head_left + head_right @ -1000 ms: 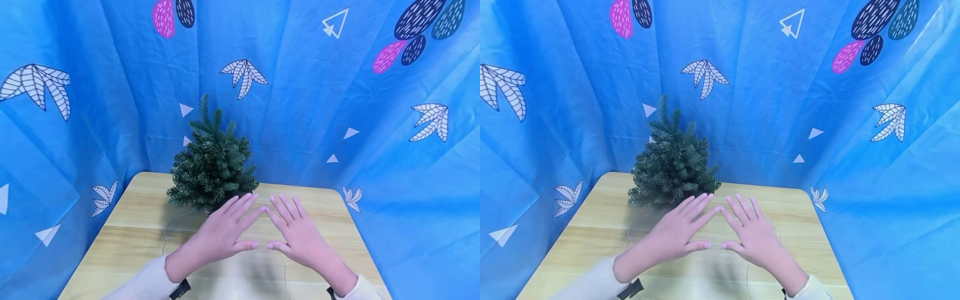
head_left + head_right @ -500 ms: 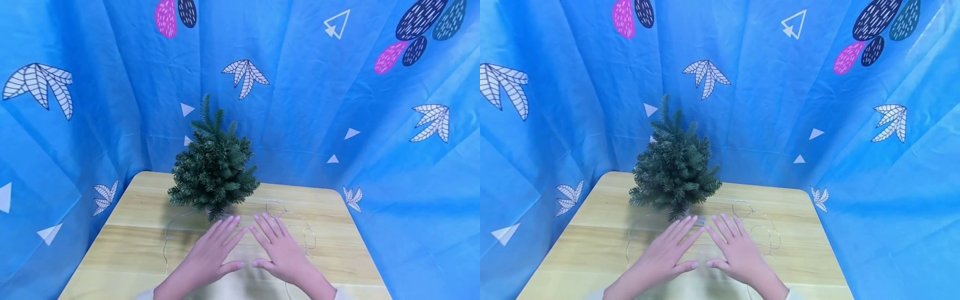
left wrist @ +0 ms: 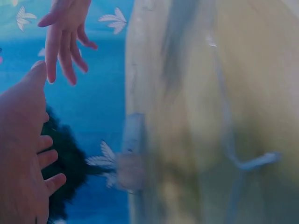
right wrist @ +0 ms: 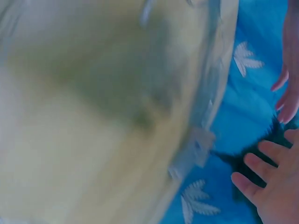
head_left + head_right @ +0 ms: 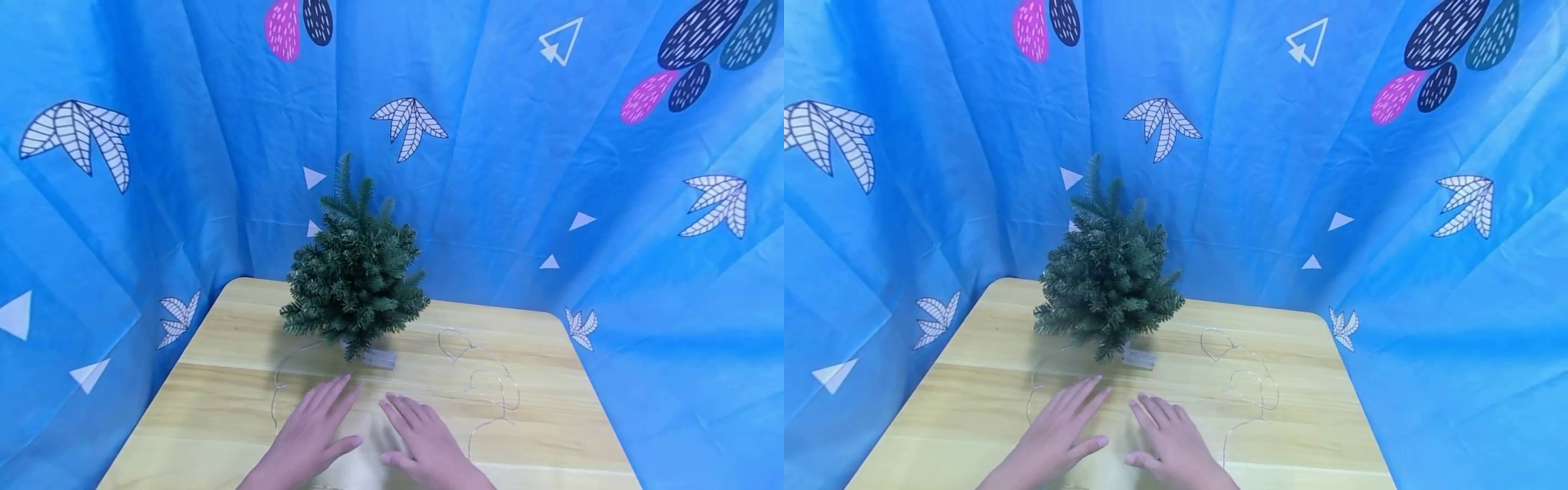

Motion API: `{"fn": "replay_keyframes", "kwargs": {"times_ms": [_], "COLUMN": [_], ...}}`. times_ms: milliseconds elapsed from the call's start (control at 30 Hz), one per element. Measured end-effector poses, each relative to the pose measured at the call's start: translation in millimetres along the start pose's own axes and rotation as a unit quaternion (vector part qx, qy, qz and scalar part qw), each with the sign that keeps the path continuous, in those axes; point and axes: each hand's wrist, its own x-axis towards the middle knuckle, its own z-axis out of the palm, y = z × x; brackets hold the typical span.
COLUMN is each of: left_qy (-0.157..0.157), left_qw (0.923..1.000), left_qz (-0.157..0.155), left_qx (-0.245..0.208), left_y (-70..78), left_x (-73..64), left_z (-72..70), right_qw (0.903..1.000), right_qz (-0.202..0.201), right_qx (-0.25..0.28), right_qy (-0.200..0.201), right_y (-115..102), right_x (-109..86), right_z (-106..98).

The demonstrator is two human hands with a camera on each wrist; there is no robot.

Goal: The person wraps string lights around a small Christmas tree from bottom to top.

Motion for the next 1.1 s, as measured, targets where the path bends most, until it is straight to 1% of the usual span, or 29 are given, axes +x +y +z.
{"fn": "replay_keyframes", "kwargs": {"times_ms": [100,200,300,400,500,600,667,733,900,967,1033,1100], "left_qy": [0.001,-0.006,-0.014,-0.015,-0.008,-0.002,-0.002,-0.005,-0.013,-0.019,-0.024,-0.024], "left_qw": [1.0,0.9997,0.9993,0.9993,0.9995,0.9995,0.9994,0.9993,0.9991,0.9989,0.9985,0.9984], "left_qz": [-0.003,-0.013,-0.021,-0.018,-0.013,-0.012,-0.015,-0.018,-0.017,-0.015,-0.012,-0.005], "left_qx": [-0.006,-0.022,-0.027,-0.029,-0.027,-0.03,-0.032,-0.034,-0.038,-0.041,-0.047,-0.05], "left_y": [-5.5,-10.7,-15.4,-19.2,-21.8,-23.5,-24.3,-24.5,-22.3,-20.6,-18.6,-16.8], "left_x": [-10.7,-21.0,-29.6,-36.1,-40.9,-43.7,-45.1,-46.1,-46.8,-46.8,-46.6,-46.7], "left_z": [10.3,23.5,36.6,47.5,54.5,57.4,58.5,58.9,59.5,59.9,60.5,61.4], "right_qw": [0.9993,0.9976,0.9973,0.9977,0.9969,0.9955,0.995,0.9957,0.9975,0.9977,0.998,0.9981], "right_qz": [-0.003,-0.008,-0.016,-0.027,-0.039,-0.045,-0.042,-0.032,0.004,0.014,0.019,0.022], "right_qx": [0.038,0.068,0.072,0.056,0.037,0.031,0.031,0.037,0.063,0.064,0.055,0.046], "right_qy": [-0.003,-0.003,0.004,0.027,0.057,0.078,0.085,0.079,0.03,0.019,0.023,0.035], "right_y": [-13.8,-27.5,-39.7,-48.5,-53.9,-56.8,-57.6,-57.7,-56.1,-55.0,-53.3,-51.0], "right_x": [2.3,4.5,7.3,10.1,11.1,9.8,8.5,8.1,9.6,10.1,9.5,8.7], "right_z": [20.5,40.6,57.6,74.1,89.3,100.1,104.6,107.0,104.4,101.7,99.3,97.0]}}
